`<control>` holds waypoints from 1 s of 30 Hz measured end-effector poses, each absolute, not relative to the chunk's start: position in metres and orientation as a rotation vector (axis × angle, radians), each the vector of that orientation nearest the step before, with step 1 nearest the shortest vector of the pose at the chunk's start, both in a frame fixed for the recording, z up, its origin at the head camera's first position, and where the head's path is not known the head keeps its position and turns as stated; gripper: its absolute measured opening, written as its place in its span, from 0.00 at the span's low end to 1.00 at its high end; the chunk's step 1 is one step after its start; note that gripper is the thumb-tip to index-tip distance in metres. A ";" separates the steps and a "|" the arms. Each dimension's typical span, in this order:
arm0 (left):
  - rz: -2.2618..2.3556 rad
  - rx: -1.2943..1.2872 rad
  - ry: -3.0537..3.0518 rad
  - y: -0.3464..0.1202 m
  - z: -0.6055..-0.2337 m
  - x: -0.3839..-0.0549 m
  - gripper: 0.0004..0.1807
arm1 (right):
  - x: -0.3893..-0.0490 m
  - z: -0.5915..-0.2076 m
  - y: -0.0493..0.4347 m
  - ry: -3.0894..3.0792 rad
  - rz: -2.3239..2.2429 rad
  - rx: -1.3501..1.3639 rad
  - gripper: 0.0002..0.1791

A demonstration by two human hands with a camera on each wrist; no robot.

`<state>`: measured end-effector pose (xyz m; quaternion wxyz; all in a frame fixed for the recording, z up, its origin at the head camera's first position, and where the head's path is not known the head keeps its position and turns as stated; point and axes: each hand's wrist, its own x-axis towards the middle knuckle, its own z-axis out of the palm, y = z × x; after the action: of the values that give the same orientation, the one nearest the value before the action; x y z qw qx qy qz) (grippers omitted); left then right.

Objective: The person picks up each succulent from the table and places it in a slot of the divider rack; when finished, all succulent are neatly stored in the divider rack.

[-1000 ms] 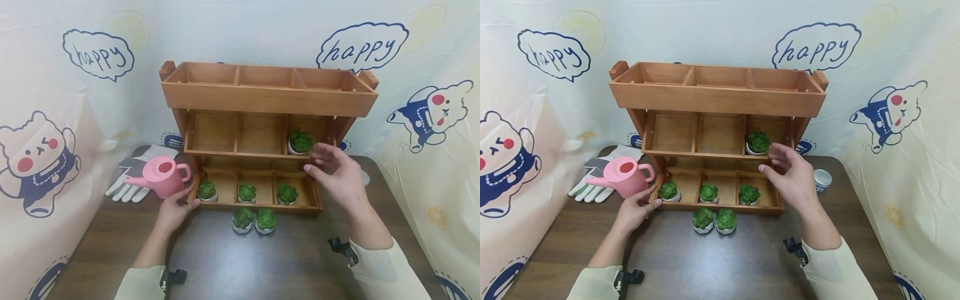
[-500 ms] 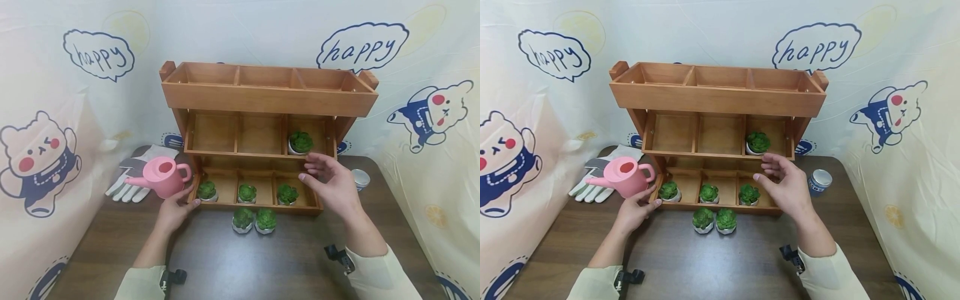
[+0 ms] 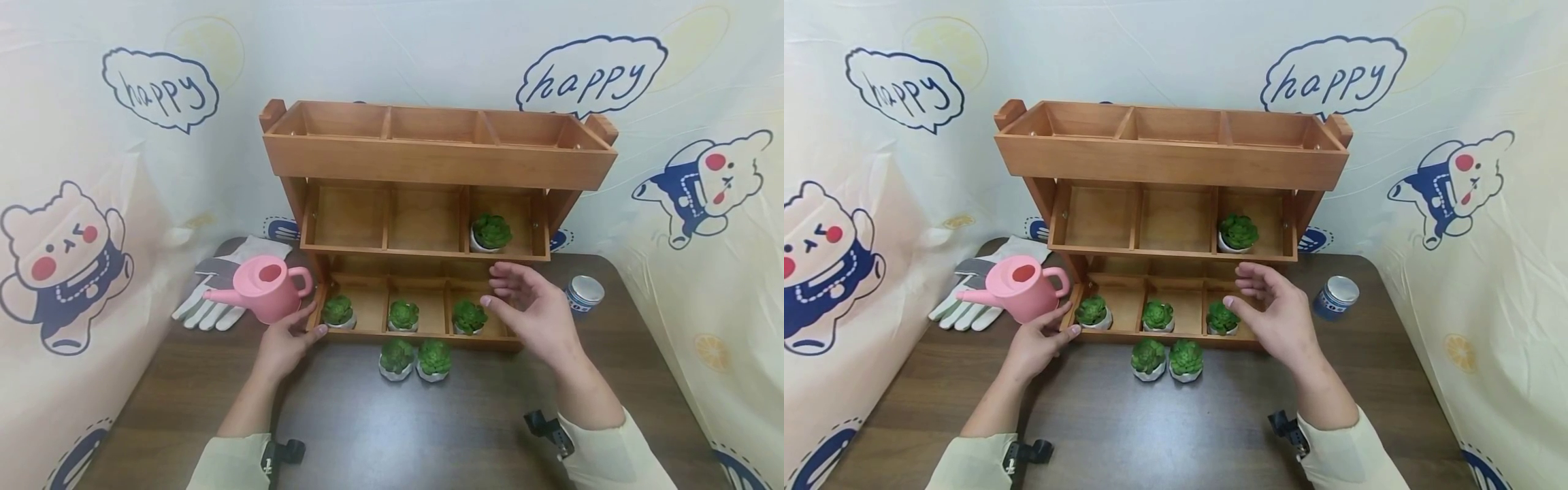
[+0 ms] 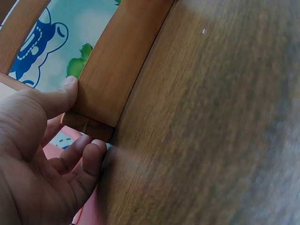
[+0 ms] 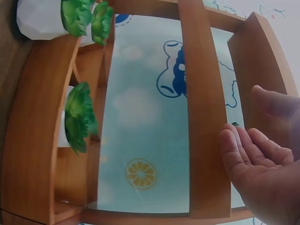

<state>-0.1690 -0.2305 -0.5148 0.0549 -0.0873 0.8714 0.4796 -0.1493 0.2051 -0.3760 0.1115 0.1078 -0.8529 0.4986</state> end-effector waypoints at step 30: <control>1.460 -0.242 2.657 -0.231 -0.516 -0.170 0.40 | -0.143 -0.419 0.193 -2.559 1.658 0.319 0.27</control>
<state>-0.1701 -0.2310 -0.5161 0.0502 -0.0793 0.8725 0.4794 -0.1434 0.1931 -0.4194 0.0377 0.1040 -0.8341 0.5405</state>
